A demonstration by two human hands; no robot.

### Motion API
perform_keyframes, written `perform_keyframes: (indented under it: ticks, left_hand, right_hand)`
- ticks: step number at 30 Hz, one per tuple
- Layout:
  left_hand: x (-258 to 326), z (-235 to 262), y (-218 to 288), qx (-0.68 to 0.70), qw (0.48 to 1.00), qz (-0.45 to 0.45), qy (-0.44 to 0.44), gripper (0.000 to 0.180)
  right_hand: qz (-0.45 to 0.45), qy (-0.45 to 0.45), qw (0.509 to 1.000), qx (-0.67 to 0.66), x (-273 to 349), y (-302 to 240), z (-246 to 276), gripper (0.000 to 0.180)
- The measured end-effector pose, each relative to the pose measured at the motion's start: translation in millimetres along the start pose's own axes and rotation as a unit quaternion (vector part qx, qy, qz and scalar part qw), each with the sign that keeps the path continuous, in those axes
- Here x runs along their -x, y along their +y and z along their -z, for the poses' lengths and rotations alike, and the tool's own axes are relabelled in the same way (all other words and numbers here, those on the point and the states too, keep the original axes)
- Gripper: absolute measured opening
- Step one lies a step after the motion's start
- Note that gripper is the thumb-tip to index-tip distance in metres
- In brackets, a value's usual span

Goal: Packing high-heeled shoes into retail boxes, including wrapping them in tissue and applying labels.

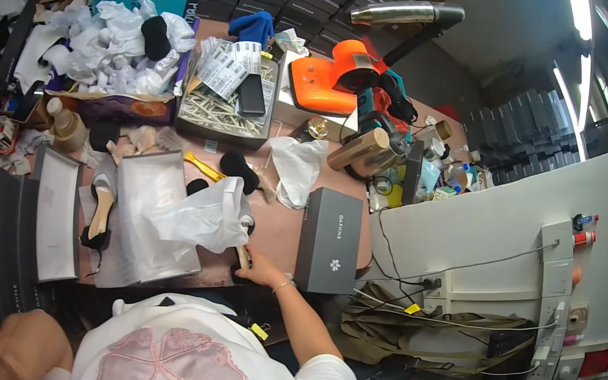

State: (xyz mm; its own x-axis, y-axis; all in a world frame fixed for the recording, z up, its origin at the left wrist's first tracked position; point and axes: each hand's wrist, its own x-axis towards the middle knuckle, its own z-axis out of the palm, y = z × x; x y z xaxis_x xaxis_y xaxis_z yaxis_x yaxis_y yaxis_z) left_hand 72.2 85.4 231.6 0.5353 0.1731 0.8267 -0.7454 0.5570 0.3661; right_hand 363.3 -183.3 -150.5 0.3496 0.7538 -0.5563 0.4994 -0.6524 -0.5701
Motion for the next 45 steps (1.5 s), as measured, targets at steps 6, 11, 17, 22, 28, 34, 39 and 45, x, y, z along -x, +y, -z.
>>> perform_keyframes:
  ticks: [6,11,17,22,28,34,39,45]
  left_hand:
    - [5,5,-19,-0.027,0.996,-0.088,-0.009,0.011]
    - [16,-18,-38,-0.129,0.952,-0.278,-0.019,0.009]
    - [68,9,-47,-0.498,0.865,0.019,-0.062,0.010]
    - [58,87,-200,-0.653,0.651,0.368,-0.124,0.055]
    - [111,166,-295,-0.678,0.424,0.541,-0.261,0.045]
    - [127,172,-240,-0.716,0.515,0.470,-0.017,0.026]
    - [105,182,-180,-0.722,0.574,0.370,0.113,0.016]
    - [72,148,-151,-0.797,0.558,0.229,-0.035,0.020]
  right_hand:
    - [-0.017,0.009,0.999,-0.029,5,10,-3,0.080]
    - [-0.037,-0.012,0.999,-0.021,3,10,-1,0.076]
    - [-0.017,-0.010,1.000,-0.016,9,-2,8,0.084]
    - [0.047,0.012,0.998,0.030,0,23,-15,0.082]
    - [-0.003,-0.008,0.998,0.059,3,-12,-3,0.089]
    - [-0.007,0.051,0.998,-0.037,32,-8,14,0.093]
    - [0.097,0.079,0.826,-0.549,111,-67,83,0.097]
    - [0.210,-0.175,0.784,-0.557,115,-132,126,0.115]
